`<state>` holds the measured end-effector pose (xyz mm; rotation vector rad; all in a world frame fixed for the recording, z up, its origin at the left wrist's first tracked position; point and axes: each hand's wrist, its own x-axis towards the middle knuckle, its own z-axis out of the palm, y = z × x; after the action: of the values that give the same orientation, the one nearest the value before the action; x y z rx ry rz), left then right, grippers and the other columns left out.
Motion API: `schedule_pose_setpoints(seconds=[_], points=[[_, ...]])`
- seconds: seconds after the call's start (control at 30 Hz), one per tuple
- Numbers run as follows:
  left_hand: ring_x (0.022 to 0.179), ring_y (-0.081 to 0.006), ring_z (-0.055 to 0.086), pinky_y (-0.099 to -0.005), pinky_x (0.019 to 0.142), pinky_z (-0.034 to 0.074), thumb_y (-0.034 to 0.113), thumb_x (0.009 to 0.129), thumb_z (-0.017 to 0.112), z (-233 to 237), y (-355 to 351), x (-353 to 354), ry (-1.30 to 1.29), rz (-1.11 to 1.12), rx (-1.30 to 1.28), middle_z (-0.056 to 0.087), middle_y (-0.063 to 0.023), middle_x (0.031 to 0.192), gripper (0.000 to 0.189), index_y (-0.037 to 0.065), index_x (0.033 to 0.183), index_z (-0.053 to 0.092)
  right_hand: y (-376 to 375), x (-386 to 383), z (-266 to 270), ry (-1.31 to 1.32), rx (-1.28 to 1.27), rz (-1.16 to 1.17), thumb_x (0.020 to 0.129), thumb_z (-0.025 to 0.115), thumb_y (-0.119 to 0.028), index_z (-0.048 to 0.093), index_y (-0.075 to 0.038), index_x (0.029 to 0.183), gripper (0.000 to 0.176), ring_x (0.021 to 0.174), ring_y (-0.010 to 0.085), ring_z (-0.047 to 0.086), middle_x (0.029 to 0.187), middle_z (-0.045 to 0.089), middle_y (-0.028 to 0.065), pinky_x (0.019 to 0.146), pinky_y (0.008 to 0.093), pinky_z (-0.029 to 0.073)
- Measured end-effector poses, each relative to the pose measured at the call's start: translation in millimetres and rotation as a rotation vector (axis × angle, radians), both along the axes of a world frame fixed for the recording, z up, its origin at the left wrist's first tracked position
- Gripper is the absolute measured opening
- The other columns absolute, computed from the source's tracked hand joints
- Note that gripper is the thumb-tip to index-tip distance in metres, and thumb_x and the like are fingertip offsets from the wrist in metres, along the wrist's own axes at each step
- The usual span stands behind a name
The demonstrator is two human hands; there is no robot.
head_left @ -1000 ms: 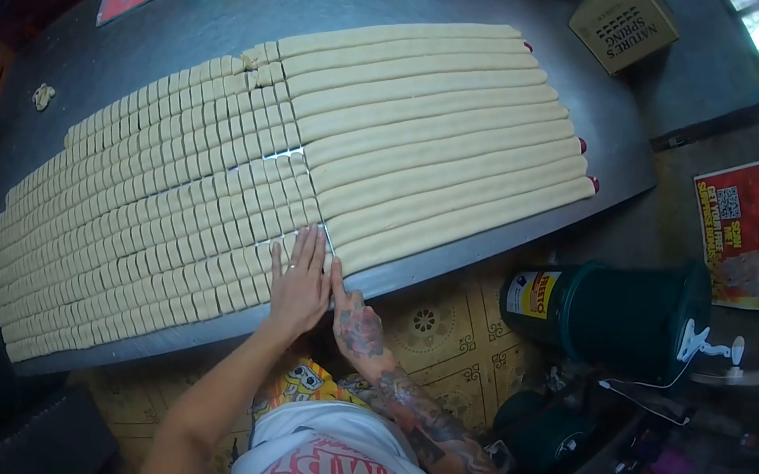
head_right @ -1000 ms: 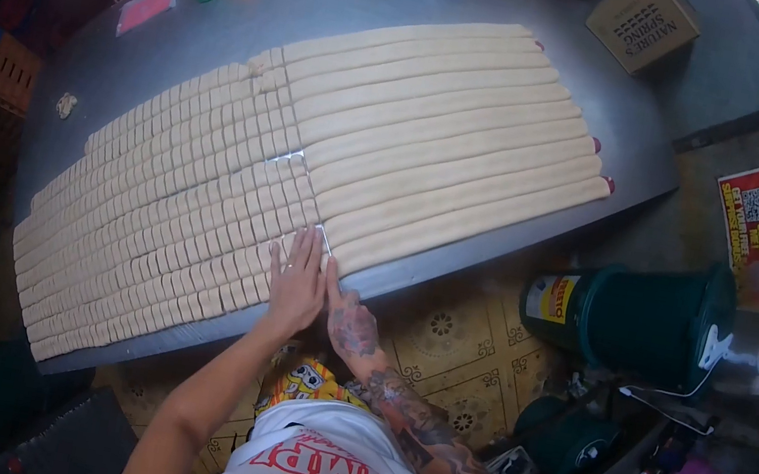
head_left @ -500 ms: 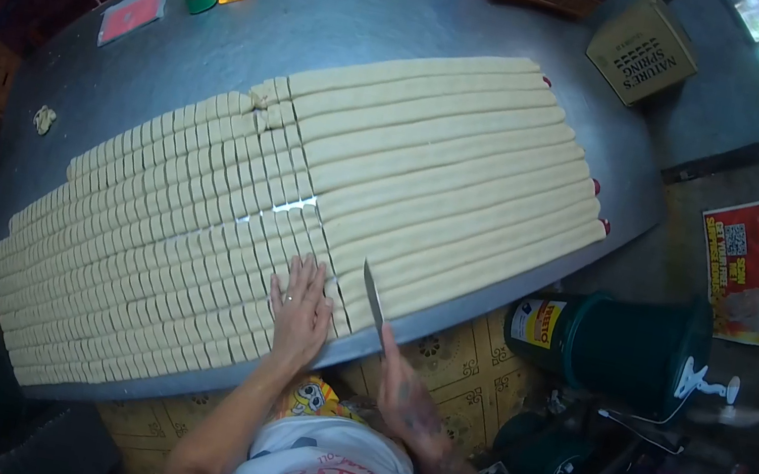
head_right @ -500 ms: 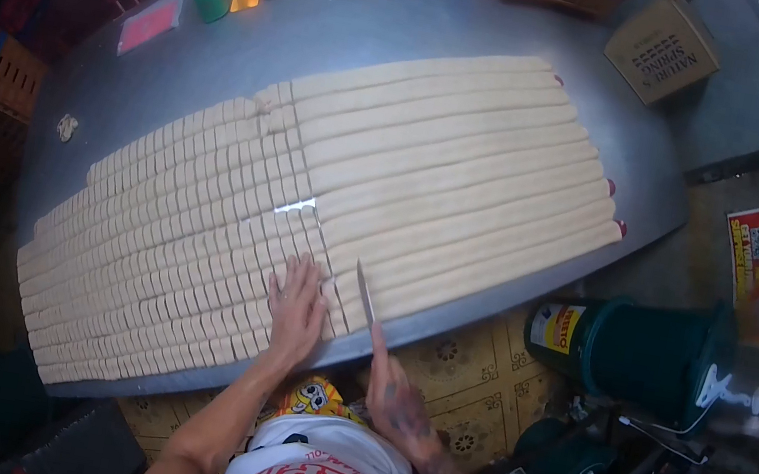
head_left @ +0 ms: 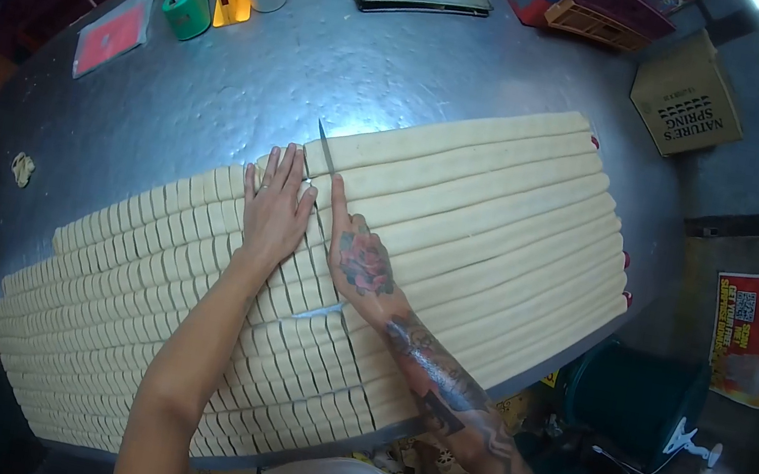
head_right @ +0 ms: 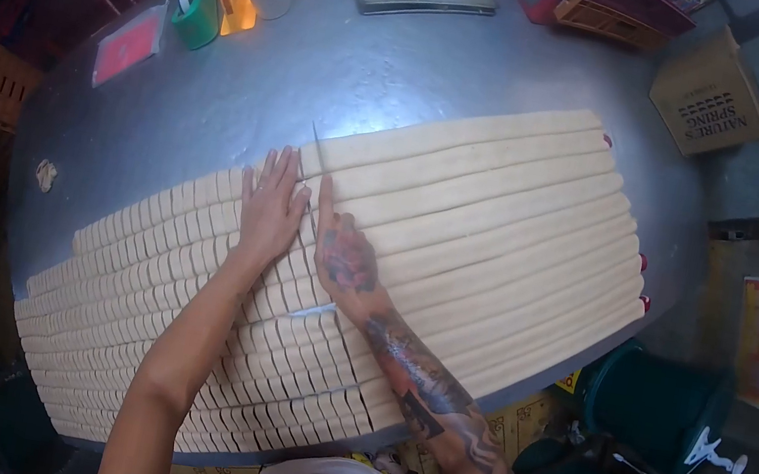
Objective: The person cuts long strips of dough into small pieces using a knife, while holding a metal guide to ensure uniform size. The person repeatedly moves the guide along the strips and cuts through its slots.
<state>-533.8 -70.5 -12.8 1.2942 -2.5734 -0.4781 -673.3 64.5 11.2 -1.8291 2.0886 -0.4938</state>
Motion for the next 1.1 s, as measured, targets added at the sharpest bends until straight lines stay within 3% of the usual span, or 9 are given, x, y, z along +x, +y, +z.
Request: schedule_pose_setpoints(seconds=[0.1,0.23,0.3,0.4,0.5,0.6,0.9,1.03,1.1], points=[[0.17,-0.0348,0.028,-0.0607,0.138,0.009,0.037,0.116,0.051,-1.9,2.0,0.0,0.005,-0.006,-0.023,0.04,-0.0133,0.18,0.067,0.005,0.174,0.039,-8.7,7.2,10.7,-0.024,-0.146,-0.028,0.097,0.054,0.001,0.013,0.009,0.177,0.09,0.065,0.017,0.053,0.088,0.055,0.0095,0.058,0.0258,0.047],[0.17,-0.0331,0.03,-0.0651,0.137,0.009,0.035,0.117,0.049,6.4,-4.0,-4.6,0.088,0.005,-0.07,0.045,-0.0084,0.178,0.06,0.006,0.17,0.047,-15.4,6.3,30.6,-0.017,0.036,-0.02,0.096,0.056,0.0,0.011,0.01,0.176,0.092,0.069,0.0213,0.062,0.092,0.061,0.0153,0.061,0.0302,0.052],[0.169,-0.0326,0.031,-0.067,0.136,0.009,0.034,0.117,0.049,4.1,-5.4,-5.1,0.043,-0.037,-0.085,0.047,-0.0062,0.177,0.057,0.007,0.168,0.051,-21.9,5.8,38.5,-0.167,0.175,-0.084,0.097,0.058,-0.003,0.01,0.012,0.175,0.092,0.08,0.0311,0.072,0.1,0.067,0.0254,0.068,0.0379,0.058],[0.168,-0.0324,0.035,-0.0692,0.135,0.011,0.032,0.117,0.05,-4.0,-7.8,-6.4,0.015,-0.043,-0.097,0.051,-0.002,0.175,0.053,0.009,0.164,0.057,-40.0,0.5,14.2,-0.099,0.085,0.003,0.099,0.06,-0.007,0.013,0.012,0.174,0.09,0.09,0.0406,0.074,0.107,0.071,0.0319,0.075,0.0454,0.062],[0.167,-0.032,0.037,-0.0685,0.135,0.013,0.031,0.116,0.051,-8.6,-5.4,-8.5,-0.018,-0.023,-0.151,0.053,-0.0012,0.173,0.053,0.011,0.164,0.057,-76.9,0.4,-10.4,-0.142,-0.159,-0.027,0.099,0.06,-0.007,0.017,0.011,0.173,0.087,0.087,0.0426,0.074,0.105,0.073,0.0304,0.077,0.0469,0.062],[0.166,-0.0308,0.039,-0.0682,0.135,0.014,0.031,0.115,0.053,-11.9,-5.2,-6.9,0.011,-0.009,-0.169,0.054,-0.0011,0.173,0.053,0.012,0.164,0.058,-88.4,0.9,-15.5,-0.202,-0.123,-0.06,0.098,0.062,-0.005,0.021,0.009,0.173,0.087,0.088,0.0434,0.074,0.105,0.074,0.0284,0.078,0.047,0.063],[0.166,-0.0301,0.039,-0.067,0.136,0.014,0.032,0.116,0.052,-9.3,2.7,-4.4,0.027,0.018,-0.147,0.051,-0.0028,0.174,0.053,0.012,0.165,0.057,91.4,34.5,7.1,0.105,0.168,-0.043,0.094,0.061,-0.004,0.019,0.0,0.178,0.094,0.076,0.0316,0.074,0.087,0.066,0.0216,0.063,0.0436,0.06],[0.169,-0.0298,0.032,-0.0641,0.137,0.011,0.032,0.115,0.05,7.8,73.3,13.8,0.089,0.031,-0.099,0.044,-0.0083,0.179,0.059,0.011,0.17,0.048,120.5,41.2,16.4,-0.044,0.256,-0.117,0.095,0.061,-0.004,0.018,-0.001,0.179,0.094,0.073,0.0361,0.073,0.089,0.067,0.0233,0.065,0.0463,0.062],[0.17,-0.0291,0.029,-0.0632,0.137,0.009,0.032,0.115,0.049,9.8,122.3,20.7,0.055,-0.03,-0.031,0.041,-0.0092,0.18,0.061,0.01,0.172,0.044,125.7,40.7,8.2,-0.136,0.079,-0.091,0.097,0.06,-0.005,0.017,-0.003,0.179,0.093,0.076,0.0401,0.074,0.091,0.067,0.0252,0.068,0.0474,0.063]])
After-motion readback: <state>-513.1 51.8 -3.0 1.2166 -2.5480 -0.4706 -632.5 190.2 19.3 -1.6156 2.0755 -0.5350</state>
